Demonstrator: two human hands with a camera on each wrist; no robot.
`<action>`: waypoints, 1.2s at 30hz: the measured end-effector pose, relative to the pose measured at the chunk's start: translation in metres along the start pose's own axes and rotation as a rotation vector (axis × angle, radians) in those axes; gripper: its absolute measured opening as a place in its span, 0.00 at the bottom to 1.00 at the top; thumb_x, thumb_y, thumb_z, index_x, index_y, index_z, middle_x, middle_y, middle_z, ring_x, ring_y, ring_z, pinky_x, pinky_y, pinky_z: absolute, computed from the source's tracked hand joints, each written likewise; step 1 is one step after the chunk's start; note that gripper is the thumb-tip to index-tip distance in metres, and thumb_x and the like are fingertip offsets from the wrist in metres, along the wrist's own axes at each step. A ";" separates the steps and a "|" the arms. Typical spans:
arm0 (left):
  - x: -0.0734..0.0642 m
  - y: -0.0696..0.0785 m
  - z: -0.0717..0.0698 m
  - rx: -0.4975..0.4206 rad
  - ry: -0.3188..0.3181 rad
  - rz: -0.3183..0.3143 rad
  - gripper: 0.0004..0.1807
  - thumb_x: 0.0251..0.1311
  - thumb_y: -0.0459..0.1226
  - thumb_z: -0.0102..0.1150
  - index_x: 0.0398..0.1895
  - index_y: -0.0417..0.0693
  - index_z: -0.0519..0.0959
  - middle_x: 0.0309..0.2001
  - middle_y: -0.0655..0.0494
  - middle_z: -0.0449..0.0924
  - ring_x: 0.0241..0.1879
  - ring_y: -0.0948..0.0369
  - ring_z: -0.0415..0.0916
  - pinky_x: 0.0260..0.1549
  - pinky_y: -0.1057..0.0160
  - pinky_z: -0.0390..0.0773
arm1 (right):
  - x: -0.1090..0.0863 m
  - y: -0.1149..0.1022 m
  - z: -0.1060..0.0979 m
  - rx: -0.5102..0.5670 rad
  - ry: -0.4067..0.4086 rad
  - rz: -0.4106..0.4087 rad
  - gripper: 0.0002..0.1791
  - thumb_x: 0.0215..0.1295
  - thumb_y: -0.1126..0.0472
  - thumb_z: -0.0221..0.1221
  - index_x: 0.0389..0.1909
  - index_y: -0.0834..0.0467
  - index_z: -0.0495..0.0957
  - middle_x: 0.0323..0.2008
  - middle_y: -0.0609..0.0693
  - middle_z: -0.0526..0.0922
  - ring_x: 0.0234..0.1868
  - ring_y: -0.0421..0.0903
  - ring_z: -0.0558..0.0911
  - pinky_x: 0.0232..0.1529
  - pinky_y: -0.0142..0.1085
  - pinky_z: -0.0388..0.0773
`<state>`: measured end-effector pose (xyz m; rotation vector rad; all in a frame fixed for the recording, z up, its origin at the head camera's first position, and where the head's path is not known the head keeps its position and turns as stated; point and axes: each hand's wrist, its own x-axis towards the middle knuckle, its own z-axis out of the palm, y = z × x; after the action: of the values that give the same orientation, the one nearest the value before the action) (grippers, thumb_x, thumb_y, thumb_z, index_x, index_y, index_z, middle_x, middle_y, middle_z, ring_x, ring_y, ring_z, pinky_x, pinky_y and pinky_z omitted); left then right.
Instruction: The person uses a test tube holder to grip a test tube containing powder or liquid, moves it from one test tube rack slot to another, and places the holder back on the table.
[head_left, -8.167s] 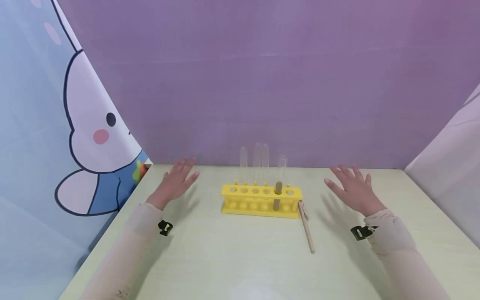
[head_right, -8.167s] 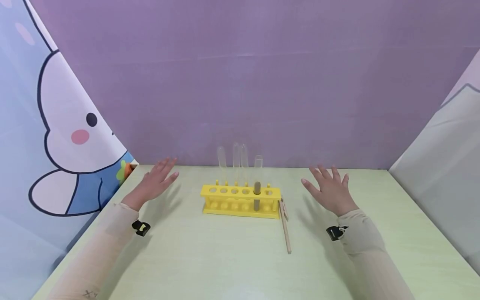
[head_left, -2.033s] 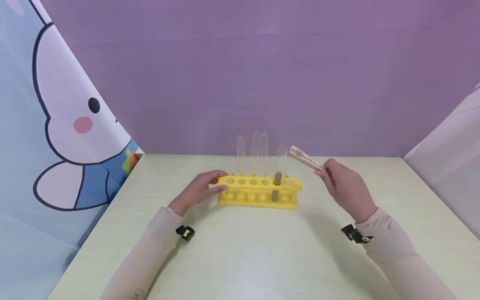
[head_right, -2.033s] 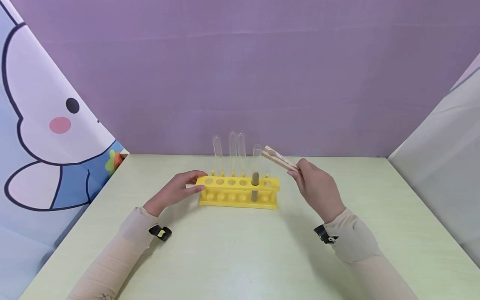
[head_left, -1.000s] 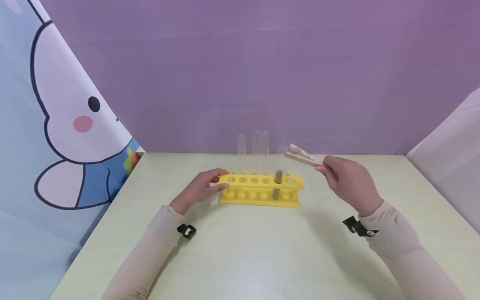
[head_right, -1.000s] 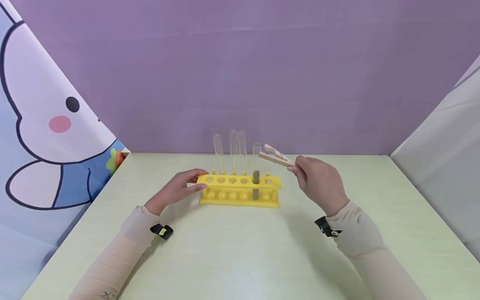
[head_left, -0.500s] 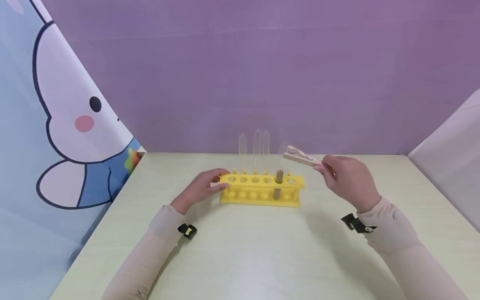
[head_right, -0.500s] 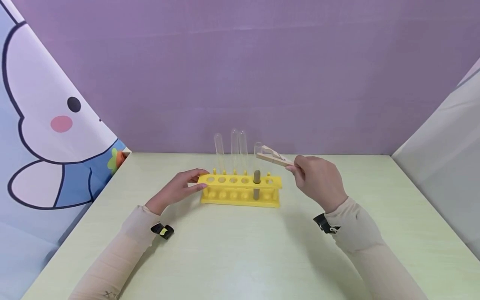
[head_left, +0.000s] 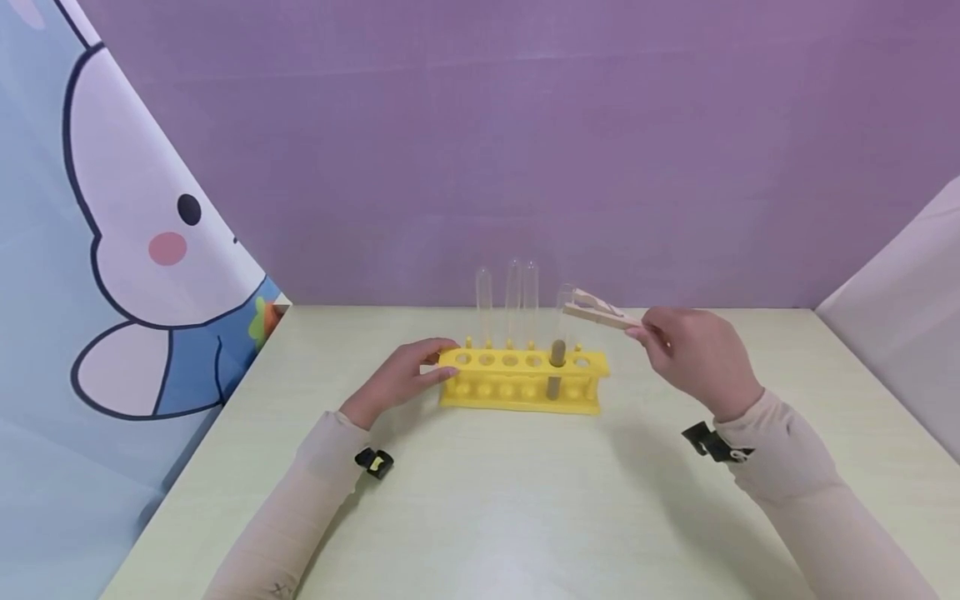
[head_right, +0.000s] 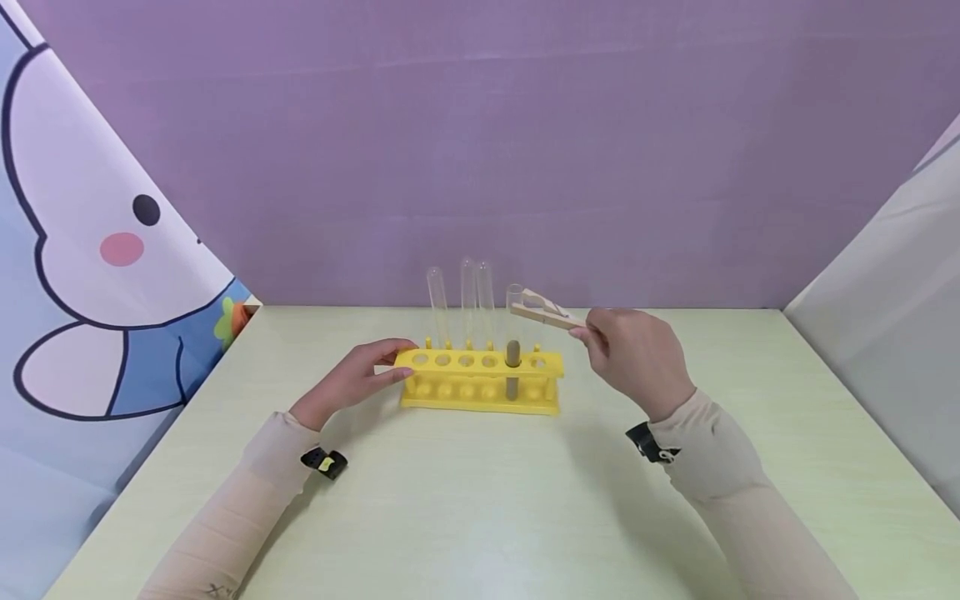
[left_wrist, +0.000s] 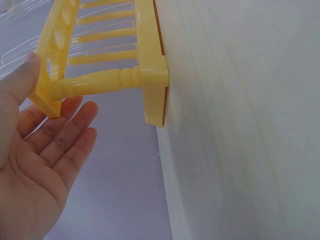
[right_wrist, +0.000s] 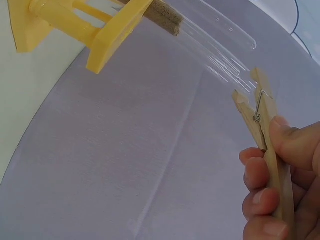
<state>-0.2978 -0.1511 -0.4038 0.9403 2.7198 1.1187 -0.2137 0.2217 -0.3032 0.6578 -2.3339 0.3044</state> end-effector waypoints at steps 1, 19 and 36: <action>0.000 0.000 0.000 0.000 0.001 0.000 0.21 0.62 0.46 0.57 0.57 0.50 0.74 0.57 0.54 0.75 0.55 0.56 0.73 0.54 0.55 0.73 | 0.000 0.000 0.000 0.000 0.002 -0.002 0.18 0.53 0.65 0.66 0.14 0.55 0.66 0.10 0.42 0.55 0.12 0.36 0.52 0.14 0.30 0.49; -0.001 -0.001 0.000 0.007 0.011 0.042 0.22 0.63 0.47 0.57 0.57 0.49 0.75 0.58 0.53 0.75 0.57 0.55 0.72 0.54 0.54 0.73 | 0.012 0.001 -0.004 0.001 0.049 -0.047 0.19 0.53 0.64 0.66 0.13 0.54 0.65 0.10 0.41 0.54 0.13 0.36 0.51 0.14 0.30 0.48; 0.000 -0.002 -0.001 0.017 0.005 0.031 0.22 0.62 0.46 0.57 0.57 0.48 0.74 0.59 0.52 0.74 0.57 0.54 0.71 0.55 0.54 0.73 | 0.026 -0.002 -0.010 -0.015 0.046 -0.047 0.18 0.53 0.64 0.66 0.12 0.54 0.68 0.09 0.41 0.55 0.12 0.36 0.51 0.12 0.31 0.48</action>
<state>-0.2993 -0.1521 -0.4044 0.9872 2.7320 1.1067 -0.2236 0.2144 -0.2784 0.6904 -2.2715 0.2771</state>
